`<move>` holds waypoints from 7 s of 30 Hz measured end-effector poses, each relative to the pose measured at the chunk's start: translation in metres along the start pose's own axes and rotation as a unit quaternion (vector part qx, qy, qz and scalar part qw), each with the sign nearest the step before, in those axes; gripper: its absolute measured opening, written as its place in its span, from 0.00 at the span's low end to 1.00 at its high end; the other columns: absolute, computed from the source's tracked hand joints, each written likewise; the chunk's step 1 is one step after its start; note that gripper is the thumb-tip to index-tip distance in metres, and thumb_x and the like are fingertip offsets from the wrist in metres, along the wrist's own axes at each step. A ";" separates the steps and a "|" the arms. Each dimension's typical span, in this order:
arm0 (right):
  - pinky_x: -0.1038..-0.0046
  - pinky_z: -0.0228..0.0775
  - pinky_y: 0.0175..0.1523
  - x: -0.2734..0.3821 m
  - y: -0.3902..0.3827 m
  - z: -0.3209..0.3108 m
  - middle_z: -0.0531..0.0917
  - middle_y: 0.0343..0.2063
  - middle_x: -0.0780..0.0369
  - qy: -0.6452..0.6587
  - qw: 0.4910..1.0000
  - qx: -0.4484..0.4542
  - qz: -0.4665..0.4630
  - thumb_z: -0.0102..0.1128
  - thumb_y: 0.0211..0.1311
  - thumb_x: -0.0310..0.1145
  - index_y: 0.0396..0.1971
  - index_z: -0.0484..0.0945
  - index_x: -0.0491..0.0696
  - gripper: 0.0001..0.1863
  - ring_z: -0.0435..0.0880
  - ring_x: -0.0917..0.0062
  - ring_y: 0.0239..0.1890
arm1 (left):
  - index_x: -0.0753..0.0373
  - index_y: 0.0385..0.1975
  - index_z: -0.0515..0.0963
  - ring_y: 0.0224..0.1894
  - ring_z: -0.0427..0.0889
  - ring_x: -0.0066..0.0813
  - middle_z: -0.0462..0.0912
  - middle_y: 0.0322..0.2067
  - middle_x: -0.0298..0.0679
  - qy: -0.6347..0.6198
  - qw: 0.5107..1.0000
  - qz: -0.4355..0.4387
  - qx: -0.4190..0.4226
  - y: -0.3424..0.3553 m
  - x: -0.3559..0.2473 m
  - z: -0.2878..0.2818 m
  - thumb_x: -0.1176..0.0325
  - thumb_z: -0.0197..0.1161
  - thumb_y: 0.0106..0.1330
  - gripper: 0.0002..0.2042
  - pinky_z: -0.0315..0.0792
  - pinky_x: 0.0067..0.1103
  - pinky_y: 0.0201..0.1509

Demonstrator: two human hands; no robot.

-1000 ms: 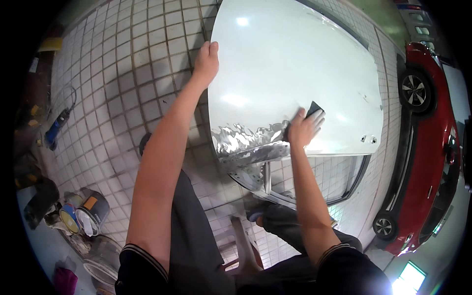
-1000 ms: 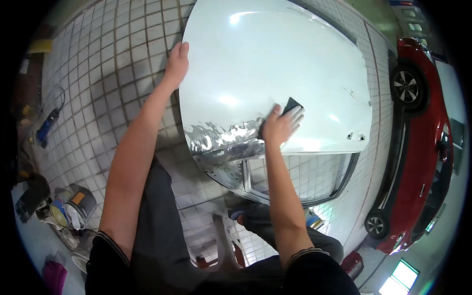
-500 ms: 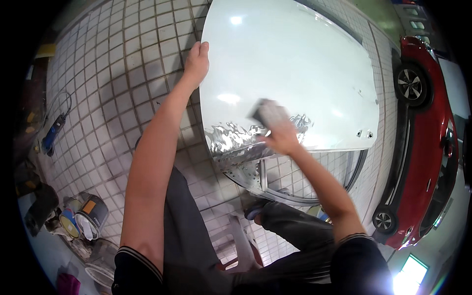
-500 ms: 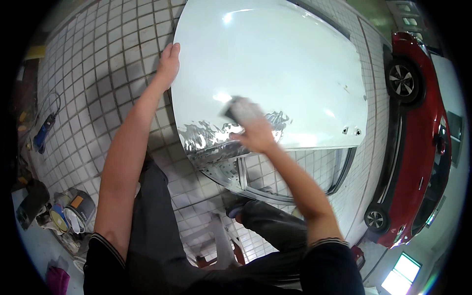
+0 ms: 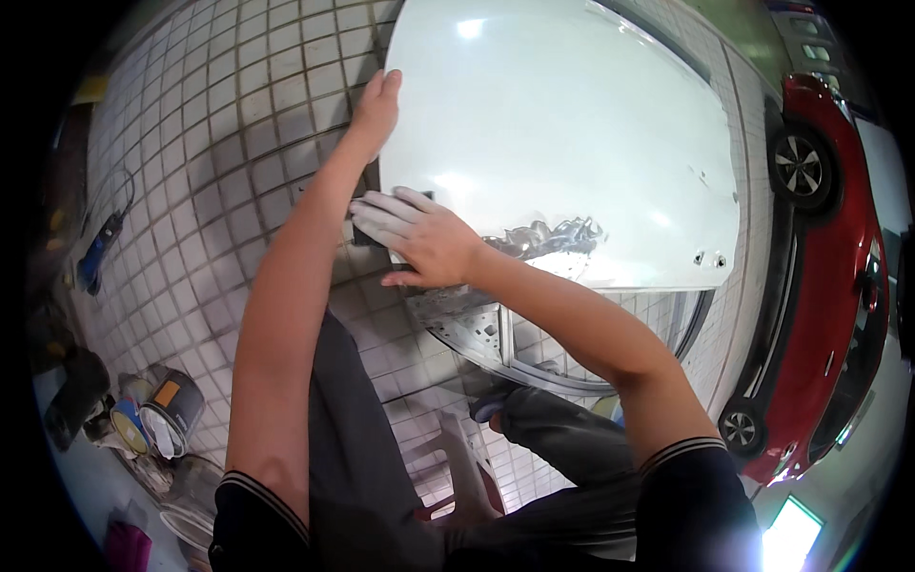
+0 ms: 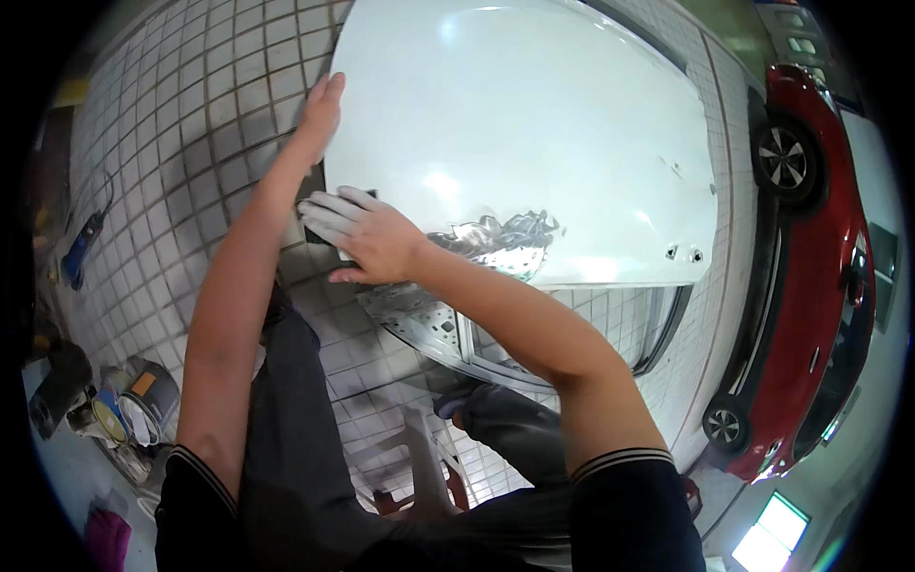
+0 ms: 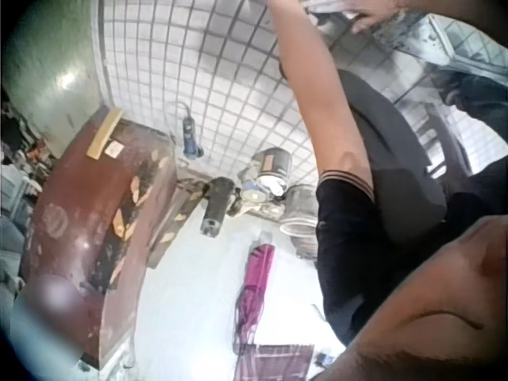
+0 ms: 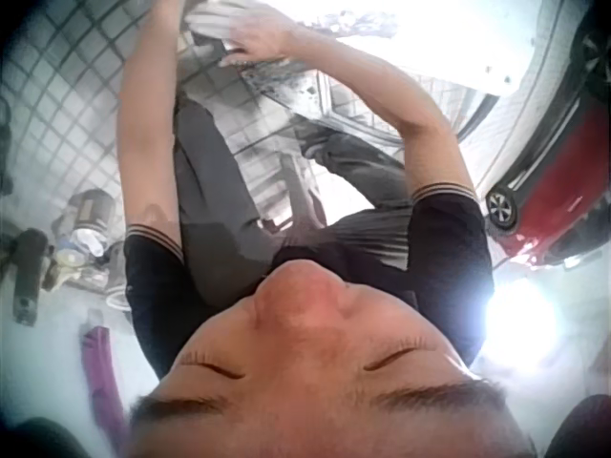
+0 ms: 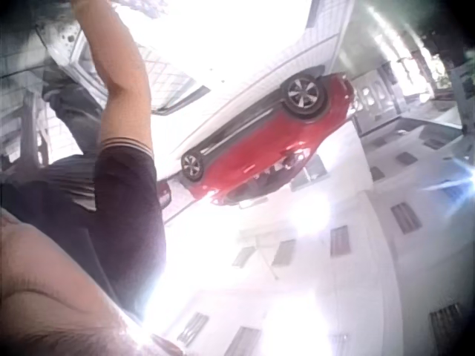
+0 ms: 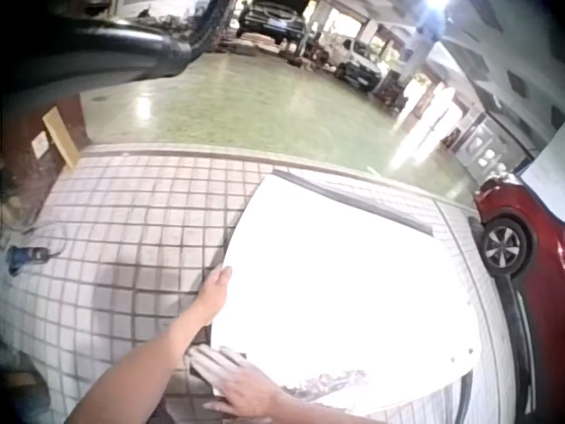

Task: The person sands a white car door panel using a sanding block. They work on the surface of the panel, which is propped up on a stand, smoothing out a grey substance applied to the metal. The person uses a consistent back-and-forth motion to sand the area.

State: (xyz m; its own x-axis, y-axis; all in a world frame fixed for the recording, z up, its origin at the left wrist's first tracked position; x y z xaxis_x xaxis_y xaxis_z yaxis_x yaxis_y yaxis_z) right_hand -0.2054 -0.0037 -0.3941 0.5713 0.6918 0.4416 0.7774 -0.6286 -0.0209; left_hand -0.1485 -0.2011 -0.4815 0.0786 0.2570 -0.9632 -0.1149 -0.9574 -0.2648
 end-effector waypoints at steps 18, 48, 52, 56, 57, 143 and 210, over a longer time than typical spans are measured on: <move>0.45 0.35 0.82 -0.076 -0.213 -0.036 0.51 0.79 0.43 -0.113 0.970 0.062 0.208 0.53 0.68 0.68 0.77 0.50 0.34 0.56 0.44 0.48 0.82 | 0.73 0.73 0.62 0.76 0.64 0.49 0.68 0.72 0.56 -0.017 1.000 -0.001 -0.026 -0.004 -0.002 -0.005 0.45 0.46 0.81 0.36 0.58 0.32 0.78; 0.44 0.36 0.81 -0.087 -0.155 -0.015 0.51 0.79 0.43 -0.138 0.854 -0.184 0.467 0.47 0.69 0.71 0.78 0.47 0.36 0.57 0.46 0.48 0.82 | 0.72 0.73 0.63 0.73 0.67 0.40 0.70 0.71 0.50 -0.082 0.996 0.002 0.030 0.004 0.014 -0.004 0.47 0.46 0.82 0.34 0.58 0.30 0.77; 0.43 0.41 0.80 -0.035 -0.032 -0.003 0.54 0.77 0.43 -0.073 0.910 -0.187 0.362 0.54 0.67 0.67 0.77 0.50 0.35 0.56 0.52 0.48 0.80 | 0.72 0.71 0.66 0.72 0.69 0.39 0.73 0.69 0.49 -0.046 0.999 0.009 -0.019 0.012 0.023 -0.020 0.48 0.48 0.81 0.32 0.59 0.30 0.76; 0.50 0.45 0.80 0.012 0.013 -0.002 0.59 0.77 0.47 -0.026 0.959 -0.164 0.232 0.60 0.64 0.65 0.75 0.58 0.37 0.53 0.54 0.52 0.80 | 0.72 0.67 0.72 0.69 0.71 0.36 0.77 0.66 0.47 0.004 0.999 0.039 -0.029 0.011 0.007 -0.017 0.49 0.51 0.80 0.30 0.61 0.27 0.74; 0.50 0.46 0.80 0.010 0.008 -0.001 0.59 0.77 0.47 -0.019 0.968 -0.156 0.198 0.60 0.64 0.65 0.75 0.58 0.39 0.53 0.55 0.53 0.80 | 0.71 0.66 0.73 0.69 0.72 0.36 0.77 0.66 0.47 0.031 0.998 0.050 -0.033 0.012 0.009 -0.021 0.50 0.51 0.80 0.30 0.61 0.26 0.73; 0.58 0.61 0.75 -0.182 -0.430 -0.066 0.84 0.56 0.50 -0.116 0.737 -0.404 0.529 0.46 0.78 0.49 0.50 0.82 0.42 0.25 0.79 0.58 0.63 | 0.75 0.79 0.39 0.81 0.39 0.70 0.41 0.79 0.66 0.630 0.564 0.402 0.352 -0.237 0.014 0.041 0.54 0.45 0.79 0.39 0.34 0.53 0.82; 0.58 0.60 0.75 -0.182 -0.430 -0.066 0.84 0.56 0.50 -0.091 0.757 -0.374 0.529 0.47 0.75 0.56 0.51 0.84 0.40 0.32 0.79 0.59 0.64 | 0.80 0.77 0.39 0.80 0.37 0.73 0.37 0.77 0.72 0.641 0.570 0.369 0.357 -0.248 0.020 0.036 0.43 0.52 0.74 0.49 0.35 0.55 0.81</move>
State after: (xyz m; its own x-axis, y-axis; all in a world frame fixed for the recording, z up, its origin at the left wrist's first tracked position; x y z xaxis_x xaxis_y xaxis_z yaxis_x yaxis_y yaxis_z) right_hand -0.6608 0.1176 -0.4066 0.8494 -0.3436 0.4006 -0.4670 -0.8429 0.2672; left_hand -0.1544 0.0459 -0.4370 0.3551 -0.9271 -0.1197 -0.9233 -0.3277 -0.2005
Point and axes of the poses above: each hand's wrist, its own y-axis towards the middle knuckle, its own z-axis out of the palm, x = y × z, the point moved 7 cm from there along y, towards the middle knuckle
